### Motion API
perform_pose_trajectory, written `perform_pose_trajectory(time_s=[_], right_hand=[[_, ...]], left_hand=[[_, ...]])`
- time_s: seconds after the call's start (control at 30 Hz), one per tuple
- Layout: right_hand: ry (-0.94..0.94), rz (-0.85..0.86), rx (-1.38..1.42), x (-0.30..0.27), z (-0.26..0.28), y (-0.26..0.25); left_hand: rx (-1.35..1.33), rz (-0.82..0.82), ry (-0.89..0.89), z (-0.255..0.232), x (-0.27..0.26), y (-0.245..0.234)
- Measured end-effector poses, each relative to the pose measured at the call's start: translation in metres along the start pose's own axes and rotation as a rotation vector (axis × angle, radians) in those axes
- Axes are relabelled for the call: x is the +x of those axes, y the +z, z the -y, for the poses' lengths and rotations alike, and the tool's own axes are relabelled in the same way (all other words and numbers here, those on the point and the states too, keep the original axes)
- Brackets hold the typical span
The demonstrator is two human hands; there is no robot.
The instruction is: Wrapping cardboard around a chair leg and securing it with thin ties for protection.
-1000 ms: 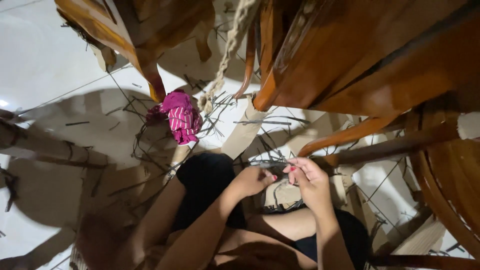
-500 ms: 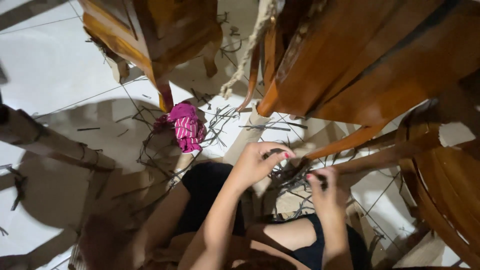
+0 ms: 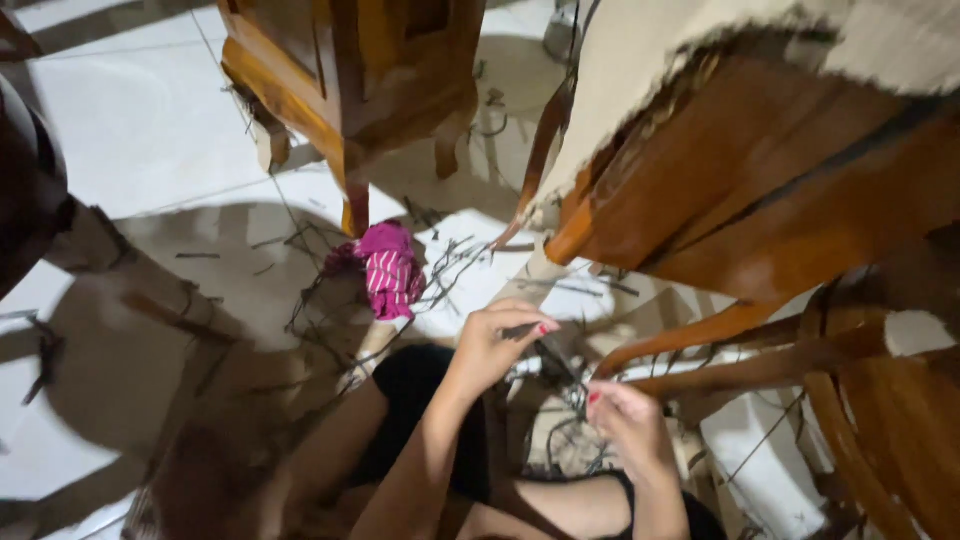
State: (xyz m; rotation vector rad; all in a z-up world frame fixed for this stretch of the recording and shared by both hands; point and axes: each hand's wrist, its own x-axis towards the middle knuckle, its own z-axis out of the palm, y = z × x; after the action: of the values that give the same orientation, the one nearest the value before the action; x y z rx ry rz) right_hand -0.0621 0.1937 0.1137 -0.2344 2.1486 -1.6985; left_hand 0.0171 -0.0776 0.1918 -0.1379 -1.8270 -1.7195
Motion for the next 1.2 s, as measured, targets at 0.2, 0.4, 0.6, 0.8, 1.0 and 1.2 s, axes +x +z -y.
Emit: perform_pose_trajectory(time_s=[0.2,0.4,0.6,0.8,1.0,1.2], right_hand=[[-1.060,-0.344,-1.592,0.062,-0.095,-0.097],[-0.206,-0.338,-0.782,0.032,-0.007,-0.055],[-0.067,-0.309,-0.629,0.007,0.091,0.017],[-0.158,-0.480,-0.385,0.019,0.098,0.045],[-0.375,-0.545,-0.202,0.045,0.065,0.034],[-0.343,-0.484,-0.169,0.058,0.066,0.051]], left_hand=[[-0.108,-0.253,-0.081,0.023,0.008,-0.020],[0.001,0.033,-0.221,0.106,-0.009,-0.023],[0.123,-0.015,-0.198,0.114,-0.008,0.005],[0.313,-0.357,-0.235,0.120,-0.018,0.059],[0.313,-0.380,-0.138,0.133,-0.018,0.053],[0.236,-0.382,-0.154,0.127,-0.015,0.050]])
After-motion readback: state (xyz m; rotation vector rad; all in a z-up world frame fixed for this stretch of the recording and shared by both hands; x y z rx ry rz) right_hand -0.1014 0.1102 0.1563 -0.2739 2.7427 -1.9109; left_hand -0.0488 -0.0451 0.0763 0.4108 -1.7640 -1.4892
